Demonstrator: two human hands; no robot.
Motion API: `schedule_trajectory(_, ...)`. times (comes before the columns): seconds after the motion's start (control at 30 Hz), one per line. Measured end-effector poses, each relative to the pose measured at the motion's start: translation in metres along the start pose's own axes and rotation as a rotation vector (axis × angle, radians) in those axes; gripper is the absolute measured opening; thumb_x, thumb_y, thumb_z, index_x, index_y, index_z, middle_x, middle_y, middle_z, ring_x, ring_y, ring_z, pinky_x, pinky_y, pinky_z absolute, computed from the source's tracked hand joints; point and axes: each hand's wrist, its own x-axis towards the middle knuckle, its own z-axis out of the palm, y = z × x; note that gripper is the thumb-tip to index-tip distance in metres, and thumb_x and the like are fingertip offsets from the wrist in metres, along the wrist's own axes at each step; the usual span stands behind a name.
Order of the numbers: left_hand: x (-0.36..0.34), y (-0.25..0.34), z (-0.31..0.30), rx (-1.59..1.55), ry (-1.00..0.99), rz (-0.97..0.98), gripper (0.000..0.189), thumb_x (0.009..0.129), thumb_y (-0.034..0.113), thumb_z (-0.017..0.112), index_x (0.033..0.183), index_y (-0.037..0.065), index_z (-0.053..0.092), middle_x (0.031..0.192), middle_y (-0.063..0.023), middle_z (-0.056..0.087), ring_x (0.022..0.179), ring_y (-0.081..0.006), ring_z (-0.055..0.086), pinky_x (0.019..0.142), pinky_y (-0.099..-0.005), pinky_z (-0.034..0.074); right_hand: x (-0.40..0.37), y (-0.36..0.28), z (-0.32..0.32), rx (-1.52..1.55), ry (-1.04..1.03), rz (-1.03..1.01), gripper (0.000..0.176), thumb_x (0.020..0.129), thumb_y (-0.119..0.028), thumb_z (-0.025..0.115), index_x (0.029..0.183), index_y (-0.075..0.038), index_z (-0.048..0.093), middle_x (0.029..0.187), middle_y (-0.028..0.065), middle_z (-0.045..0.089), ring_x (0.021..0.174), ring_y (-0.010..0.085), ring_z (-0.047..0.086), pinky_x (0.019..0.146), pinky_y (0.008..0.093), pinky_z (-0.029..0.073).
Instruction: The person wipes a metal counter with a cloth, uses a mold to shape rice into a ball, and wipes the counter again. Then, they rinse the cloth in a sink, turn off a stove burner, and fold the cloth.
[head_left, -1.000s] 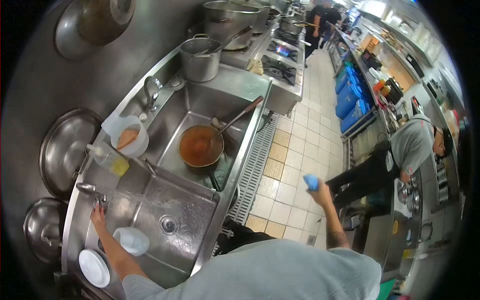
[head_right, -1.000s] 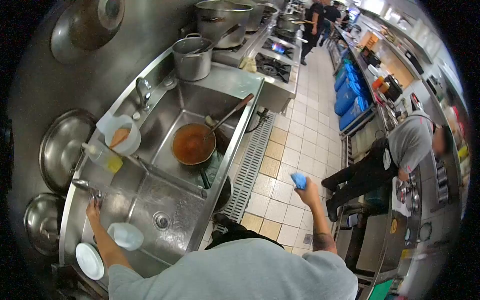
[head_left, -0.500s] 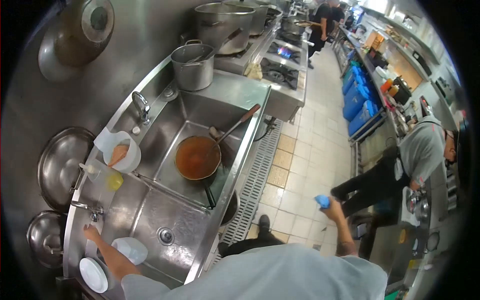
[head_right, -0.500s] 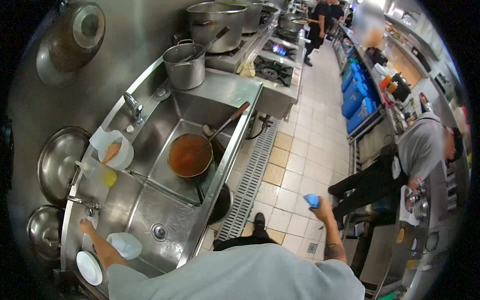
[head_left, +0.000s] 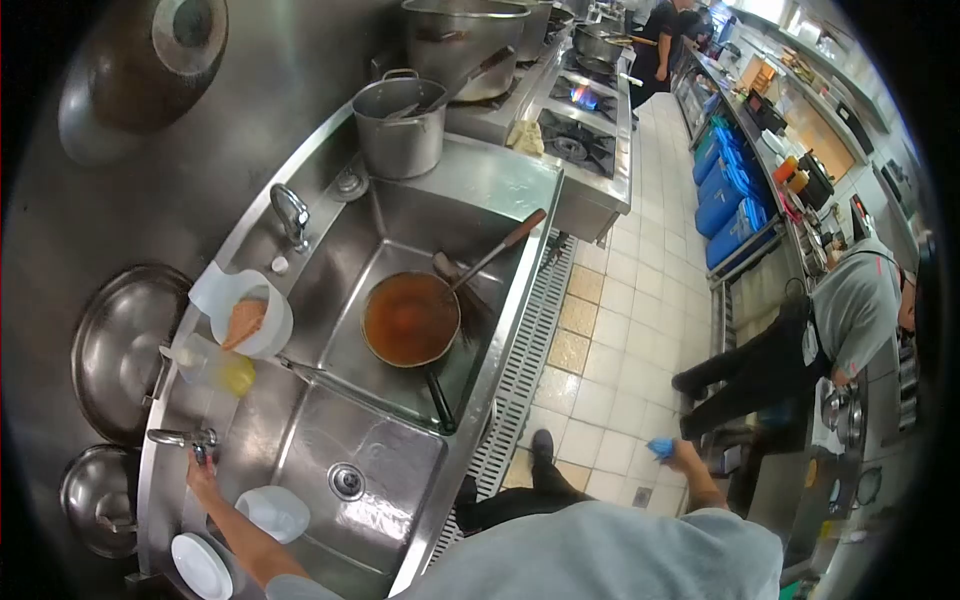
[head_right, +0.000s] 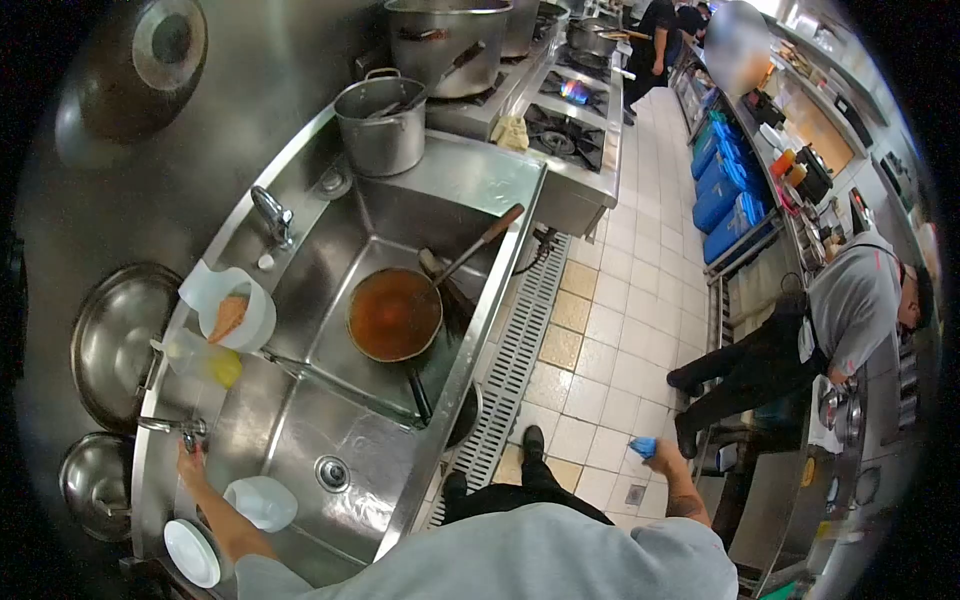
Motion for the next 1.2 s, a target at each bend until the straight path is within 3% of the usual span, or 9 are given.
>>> schedule_trajectory(0.13, -0.013, -0.018, 0.001, 0.036, 0.172, 0.156, 0.033, 0.086, 0.028, 0.058, 0.102, -0.001, 0.059, 0.082, -0.0106, 0.058, 0.071, -0.0166, 0.056, 0.058, -0.0247, 0.049, -0.024, -0.11, -0.034, -0.005, 0.069, -0.023, 0.052, 0.064, -0.026, 0.076, 0.102, 0.0, 0.051, 0.095, 0.0243, 0.06, 0.09, 0.0364, 0.059, 0.075, 0.0419, 0.047)
schedule_trajectory(0.2, 0.021, -0.044, -0.016, 1.146, 0.079, 0.695, 0.031, 0.085, 0.029, 0.058, 0.098, 0.001, 0.062, 0.083, -0.0075, 0.057, 0.072, -0.0176, 0.056, 0.05, -0.0294, 0.046, -0.025, -0.126, -0.04, 0.291, 0.185, -0.107, 0.048, 0.071, -0.025, 0.072, 0.103, -0.001, 0.046, 0.089, 0.0242, 0.061, 0.085, 0.0364, 0.061, 0.071, 0.0419, 0.048)
schedule_trajectory(0.3, -0.032, -0.037, 0.078, -0.027, 0.422, 0.017, 0.029, 0.084, 0.03, 0.056, 0.091, 0.003, 0.062, 0.083, -0.0071, 0.06, 0.074, -0.0225, 0.057, 0.053, -0.0372, 0.045, 0.002, -0.107, -0.031, 0.474, 0.207, -0.155, 0.042, 0.074, -0.021, 0.069, 0.103, -0.002, 0.045, 0.082, 0.0215, 0.063, 0.08, 0.0359, 0.062, 0.068, 0.0404, 0.049)
schedule_trajectory(0.43, -0.232, -0.008, 0.228, 0.116, 0.215, 0.461, 0.024, 0.076, 0.028, 0.064, 0.077, 0.004, 0.061, 0.077, -0.0088, 0.061, 0.075, -0.0273, 0.057, 0.063, -0.0431, 0.044, 0.015, -0.079, -0.064, 0.436, 0.203, -0.132, 0.039, 0.074, -0.02, 0.068, 0.103, -0.001, 0.049, 0.078, 0.0187, 0.064, 0.075, 0.0355, 0.063, 0.067, 0.0382, 0.049)
schedule_trajectory(0.53, -0.339, -0.015, 0.32, 1.172, 0.355, 0.785, 0.023, 0.06, 0.021, 0.076, 0.06, 0.005, 0.059, 0.094, -0.0134, 0.063, 0.084, -0.0279, 0.058, 0.074, -0.0405, 0.044, 0.044, -0.045, -0.089, 0.636, 0.337, -0.191, 0.03, 0.073, -0.021, 0.067, 0.094, 0.0, 0.059, 0.082, 0.0194, 0.064, 0.074, 0.0306, 0.064, 0.067, 0.0355, 0.049)
schedule_trajectory(0.67, -0.496, -0.058, 0.481, 1.408, -0.194, 0.873, 0.087, 0.062, 0.01, 0.073, 0.136, 0.026, 0.031, 0.138, -0.0275, 0.021, 0.123, -0.0409, 0.03, 0.101, -0.0459, 0.026, 0.109, -0.009, -0.123, 0.852, 0.444, -0.209, 0.03, 0.076, -0.022, 0.065, 0.096, 0.0, 0.06, 0.081, 0.0187, 0.063, 0.073, 0.0245, 0.063, 0.067, 0.0334, 0.049)
schedule_trajectory(0.83, -0.636, -0.157, 0.641, 0.758, -1.548, 0.687, 0.063, 0.071, 0.013, 0.068, 0.127, 0.004, 0.042, 0.123, -0.0165, 0.048, 0.117, -0.0311, 0.043, 0.098, -0.0372, 0.034, 0.151, -0.039, -0.245, 1.111, 0.135, -0.398, 0.025, 0.087, -0.02, 0.054, 0.097, 0.002, 0.058, 0.079, 0.0114, 0.063, 0.066, 0.0173, 0.057, 0.064, 0.0317, 0.047)
schedule_trajectory(0.93, -0.733, -0.189, 0.691, 0.612, -1.721, 0.045, 0.056, 0.078, 0.021, 0.066, 0.126, 0.002, 0.043, 0.123, -0.0151, 0.049, 0.107, -0.0197, 0.051, 0.089, -0.0317, 0.041, 0.19, -0.055, -0.285, 1.028, 0.177, -0.717, 0.025, 0.087, -0.019, 0.053, 0.1, 0.002, 0.059, 0.081, 0.0097, 0.063, 0.066, 0.015, 0.056, 0.063, 0.0305, 0.047)
schedule_trajectory(1.2, -0.811, -0.266, 0.858, 0.759, -1.746, 0.403, 0.028, 0.073, 0.018, 0.069, 0.093, -0.001, 0.062, 0.079, -0.0148, 0.064, 0.074, -0.0218, 0.063, 0.066, -0.0322, 0.048, 0.304, -0.002, -0.378, 0.987, 0.261, -0.551, 0.026, 0.085, -0.022, 0.054, 0.093, 0.002, 0.062, 0.065, 0.0135, 0.059, 0.059, 0.0161, 0.054, 0.056, 0.0302, 0.044)
